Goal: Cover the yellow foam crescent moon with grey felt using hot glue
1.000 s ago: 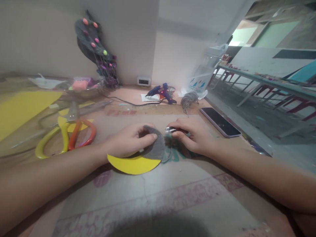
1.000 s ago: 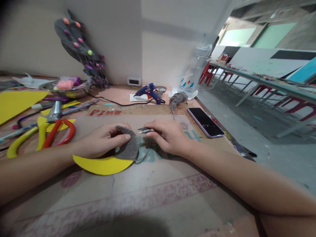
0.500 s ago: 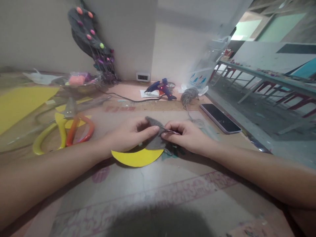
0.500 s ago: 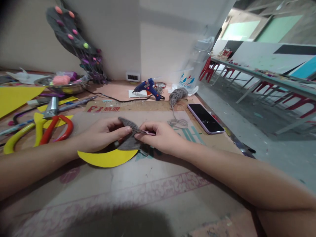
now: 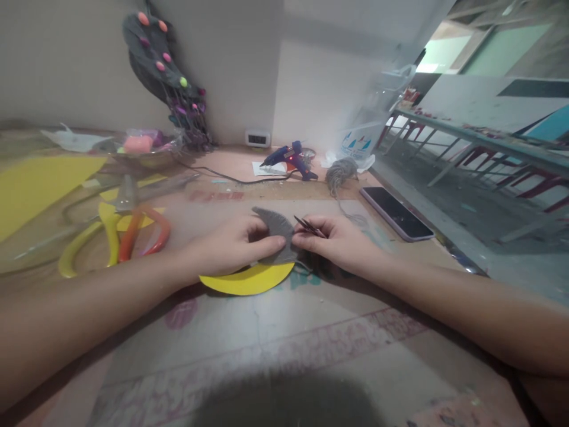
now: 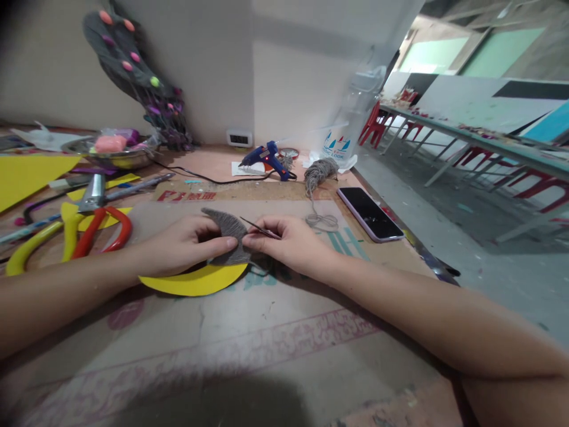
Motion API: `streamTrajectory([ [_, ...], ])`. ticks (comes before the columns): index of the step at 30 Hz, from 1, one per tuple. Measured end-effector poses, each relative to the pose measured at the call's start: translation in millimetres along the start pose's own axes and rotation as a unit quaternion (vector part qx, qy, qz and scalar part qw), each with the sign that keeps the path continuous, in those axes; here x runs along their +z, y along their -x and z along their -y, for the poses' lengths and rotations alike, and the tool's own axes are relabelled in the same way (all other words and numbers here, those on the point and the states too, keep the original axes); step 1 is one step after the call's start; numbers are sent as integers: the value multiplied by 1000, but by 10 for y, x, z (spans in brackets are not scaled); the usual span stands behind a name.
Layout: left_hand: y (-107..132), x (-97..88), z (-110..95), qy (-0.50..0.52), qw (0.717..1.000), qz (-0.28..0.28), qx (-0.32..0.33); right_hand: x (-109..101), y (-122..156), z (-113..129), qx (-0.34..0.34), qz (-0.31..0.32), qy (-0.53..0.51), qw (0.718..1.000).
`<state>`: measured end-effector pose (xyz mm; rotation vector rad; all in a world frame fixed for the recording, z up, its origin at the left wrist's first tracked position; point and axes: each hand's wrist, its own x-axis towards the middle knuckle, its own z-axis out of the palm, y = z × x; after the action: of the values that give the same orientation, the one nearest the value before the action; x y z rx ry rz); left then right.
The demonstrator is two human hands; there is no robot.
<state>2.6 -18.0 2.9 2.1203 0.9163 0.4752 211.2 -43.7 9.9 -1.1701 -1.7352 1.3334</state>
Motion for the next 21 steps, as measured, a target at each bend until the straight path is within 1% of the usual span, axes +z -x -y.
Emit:
streamTrajectory([
  [4,-2,7,-12,-4,1000,-3,23,3,9,24,21,13,23,999],
  [8,-9,16,-35,-21,999,-23,23,-11,8,14,13,27,48,998],
  [12,-12,20,-50,-2,1000,-24,11,-17,12,5,18,56,6,998],
  [16,-23,18,-36,40,999,-17,2,-15,20,29,21,57,-44,997],
  [18,-29,17,-27,51,998,-22,4,-11,23,41,20,55,-53,997],
  [21,-28,17,-25,36,999,-35,-2,-2,26,39,24,50,-36,998],
])
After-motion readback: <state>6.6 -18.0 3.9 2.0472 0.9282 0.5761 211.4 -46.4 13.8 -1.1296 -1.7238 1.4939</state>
